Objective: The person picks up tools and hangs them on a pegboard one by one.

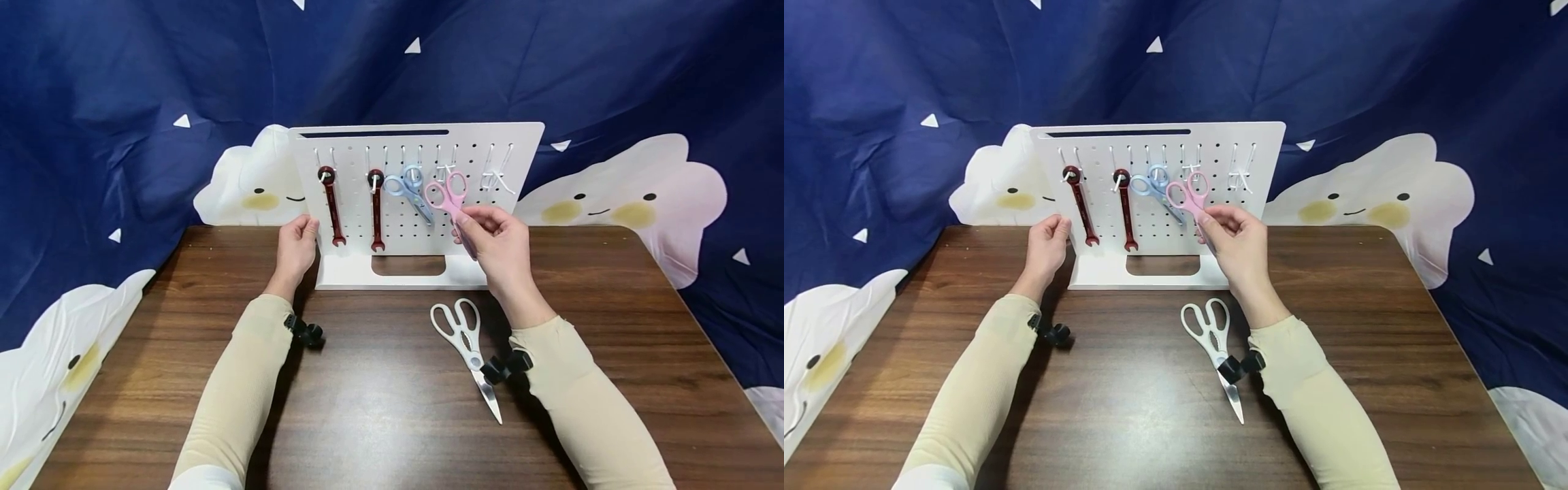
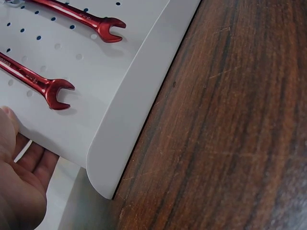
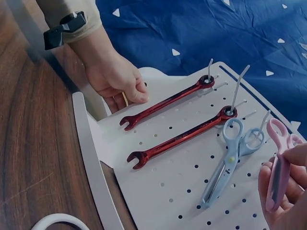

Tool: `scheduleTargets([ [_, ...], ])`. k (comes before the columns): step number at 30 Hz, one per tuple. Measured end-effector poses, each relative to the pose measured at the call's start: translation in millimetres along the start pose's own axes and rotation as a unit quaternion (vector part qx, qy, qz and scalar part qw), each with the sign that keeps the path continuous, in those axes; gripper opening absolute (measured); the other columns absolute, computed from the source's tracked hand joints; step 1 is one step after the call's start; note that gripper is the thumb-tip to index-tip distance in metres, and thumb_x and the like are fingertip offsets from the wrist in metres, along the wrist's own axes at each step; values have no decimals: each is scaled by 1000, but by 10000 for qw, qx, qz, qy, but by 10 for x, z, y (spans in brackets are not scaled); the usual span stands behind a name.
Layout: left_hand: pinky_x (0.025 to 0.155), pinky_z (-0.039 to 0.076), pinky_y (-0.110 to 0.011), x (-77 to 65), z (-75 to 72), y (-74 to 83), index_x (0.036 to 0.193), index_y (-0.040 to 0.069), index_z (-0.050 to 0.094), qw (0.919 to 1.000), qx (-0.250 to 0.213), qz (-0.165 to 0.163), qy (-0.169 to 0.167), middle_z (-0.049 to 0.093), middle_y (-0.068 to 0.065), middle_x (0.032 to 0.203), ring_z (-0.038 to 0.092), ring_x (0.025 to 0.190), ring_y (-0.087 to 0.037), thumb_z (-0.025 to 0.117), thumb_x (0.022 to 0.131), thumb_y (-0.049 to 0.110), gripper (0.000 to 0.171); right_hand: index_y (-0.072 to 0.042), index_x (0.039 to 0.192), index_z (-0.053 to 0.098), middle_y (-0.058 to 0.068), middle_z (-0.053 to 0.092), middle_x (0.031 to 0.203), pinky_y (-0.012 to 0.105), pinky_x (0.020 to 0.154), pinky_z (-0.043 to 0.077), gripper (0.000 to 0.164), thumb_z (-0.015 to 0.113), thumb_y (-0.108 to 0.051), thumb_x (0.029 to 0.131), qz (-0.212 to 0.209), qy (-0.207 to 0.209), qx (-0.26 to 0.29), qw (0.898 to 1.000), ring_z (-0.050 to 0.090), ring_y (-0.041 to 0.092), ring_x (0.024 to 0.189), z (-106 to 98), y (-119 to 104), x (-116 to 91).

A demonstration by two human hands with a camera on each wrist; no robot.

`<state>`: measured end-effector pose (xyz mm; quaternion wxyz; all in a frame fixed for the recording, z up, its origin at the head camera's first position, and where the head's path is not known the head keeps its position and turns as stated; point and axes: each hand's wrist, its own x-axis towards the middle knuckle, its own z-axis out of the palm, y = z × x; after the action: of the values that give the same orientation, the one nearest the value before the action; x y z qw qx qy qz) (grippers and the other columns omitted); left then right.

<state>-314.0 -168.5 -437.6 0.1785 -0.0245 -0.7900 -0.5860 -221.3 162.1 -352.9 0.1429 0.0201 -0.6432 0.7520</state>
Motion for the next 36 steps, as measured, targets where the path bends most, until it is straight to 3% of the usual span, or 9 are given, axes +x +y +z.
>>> scheduleTargets([
  [6, 62, 36, -19, 0, -5, 0, 100, -13, 71, 10000, -31, -16, 9, 45, 14, 63, 42, 65, -3, 60, 111, 10, 27, -13, 96, 76, -3, 78, 77, 20, 69, 62, 17, 70, 2, 102, 175, -28, 234, 9996, 73, 7, 64, 4, 57, 62],
  [16, 59, 33, -19, -15, 1, 8, 96, -13, 68, 9999, -99, -66, -28, 42, 12, 62, 40, 63, -4, 58, 111, 10, 29, -6, 106, 75, -4, 79, 78, 19, 67, 60, 4, 72, -7, 103, 614, -58, -119, 9980, 75, 7, 66, 27, 137, 242],
  [26, 59, 34, -19, 1, -10, 2, 99, -13, 70, 10000, -49, -35, -18, 43, 12, 63, 40, 63, -3, 58, 112, 12, 30, 9, 125, 71, -11, 78, 76, 20, 70, 61, 27, 69, -11, 106, 726, -39, -640, 9953, 75, 5, 68, 70, 168, 423],
  [31, 59, 34, -19, 4, -9, -7, 98, -13, 69, 10000, -78, -30, -26, 43, 13, 63, 40, 63, -2, 58, 112, 12, 31, 6, 123, 75, -17, 75, 78, 17, 67, 53, 31, 73, -19, 105, 567, -2, -1474, 9874, 69, 1, 74, 44, 222, 453],
  [36, 58, 33, -19, 7, -3, -13, 98, -13, 69, 9999, -106, -73, -51, 43, 12, 62, 40, 61, -2, 58, 112, 13, 31, -2, 120, 80, 9, 82, 108, 15, 75, 48, 29, 75, -24, 103, 159, 1, -2628, 9647, 64, -6, 85, -49, 286, 423],
])
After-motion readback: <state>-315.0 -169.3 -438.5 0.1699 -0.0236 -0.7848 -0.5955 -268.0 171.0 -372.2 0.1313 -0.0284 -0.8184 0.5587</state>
